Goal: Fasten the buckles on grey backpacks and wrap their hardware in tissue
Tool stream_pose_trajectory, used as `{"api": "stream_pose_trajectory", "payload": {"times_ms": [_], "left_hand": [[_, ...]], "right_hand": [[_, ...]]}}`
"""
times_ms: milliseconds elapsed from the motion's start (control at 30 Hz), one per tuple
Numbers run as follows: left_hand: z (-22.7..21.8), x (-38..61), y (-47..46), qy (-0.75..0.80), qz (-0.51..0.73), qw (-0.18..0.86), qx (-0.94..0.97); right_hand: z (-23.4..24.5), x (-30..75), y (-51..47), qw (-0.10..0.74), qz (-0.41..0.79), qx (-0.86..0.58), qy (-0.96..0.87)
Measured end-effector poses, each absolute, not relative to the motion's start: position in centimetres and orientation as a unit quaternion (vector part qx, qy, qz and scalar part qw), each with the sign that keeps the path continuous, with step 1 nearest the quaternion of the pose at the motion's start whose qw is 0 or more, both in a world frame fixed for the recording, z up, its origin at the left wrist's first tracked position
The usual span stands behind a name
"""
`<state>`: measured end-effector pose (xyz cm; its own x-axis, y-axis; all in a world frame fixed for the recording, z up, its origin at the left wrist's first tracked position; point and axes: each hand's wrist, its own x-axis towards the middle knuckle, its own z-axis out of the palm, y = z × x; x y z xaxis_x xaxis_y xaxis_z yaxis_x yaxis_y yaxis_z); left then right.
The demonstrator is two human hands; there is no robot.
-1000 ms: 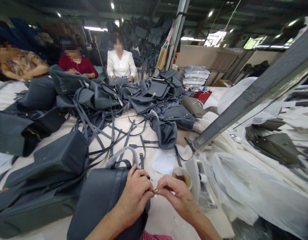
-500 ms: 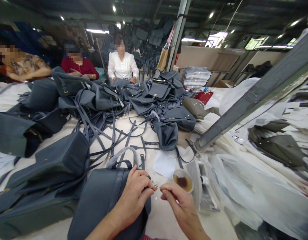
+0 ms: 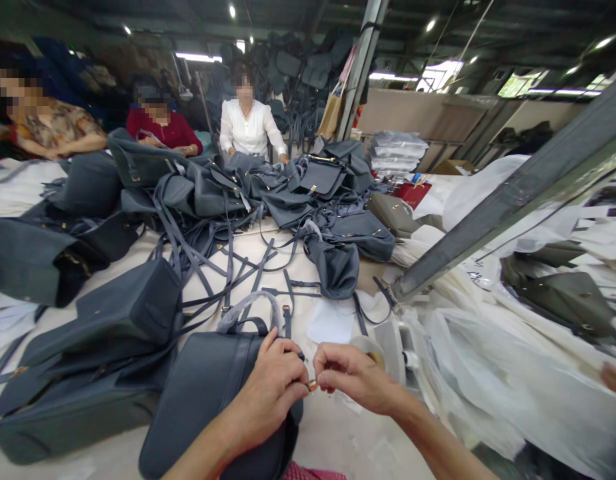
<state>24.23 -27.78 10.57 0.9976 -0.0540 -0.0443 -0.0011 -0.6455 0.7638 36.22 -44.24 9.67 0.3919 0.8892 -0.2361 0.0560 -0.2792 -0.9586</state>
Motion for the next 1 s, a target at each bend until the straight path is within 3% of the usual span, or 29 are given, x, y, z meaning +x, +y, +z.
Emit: {"api": "stream_pose_trajectory", "payload": {"times_ms": [100,233,333,433,567,700,867,1000], "left_hand": [[10.5,24.3,-27.8,-0.013,-0.021,0.424,0.905],[10.2,24.6,-28.1,0.023,0.003,0.426,0.905],[9.9,24.5,-28.5,0.038,0.006,0.426,0.904],[9.7,24.4,-29.0,0.028,-0.002,0.409,0.912],[9.4,24.4,-30.0,0.023,0.025,0.351,0.936],[8.9,24.5,-30.7,0.058,0.066,0.317,0.944],[8.9,24.6,-30.3,0.092,0.087,0.361,0.924],[9.6,24.5,-29.7,0.092,0.072,0.414,0.903]], "right_hand": [[10.3,35.8,-44.1,0.43,0.346,-0.724,-0.413],[8.4,33.5,-44.1,0.368,0.087,-0.793,-0.477],[5.6,31.2,-44.6,0.367,-0.068,-0.794,-0.48],[3.7,30.0,-45.4,0.371,-0.146,-0.792,-0.464],[3.5,29.5,-45.4,0.365,-0.167,-0.818,-0.411],[2.9,27.1,-43.7,0.428,-0.098,-0.847,-0.298],[0.7,25.8,-43.9,0.399,-0.022,-0.856,-0.327],[1.8,28.6,-45.7,0.356,-0.017,-0.881,-0.311]]}}
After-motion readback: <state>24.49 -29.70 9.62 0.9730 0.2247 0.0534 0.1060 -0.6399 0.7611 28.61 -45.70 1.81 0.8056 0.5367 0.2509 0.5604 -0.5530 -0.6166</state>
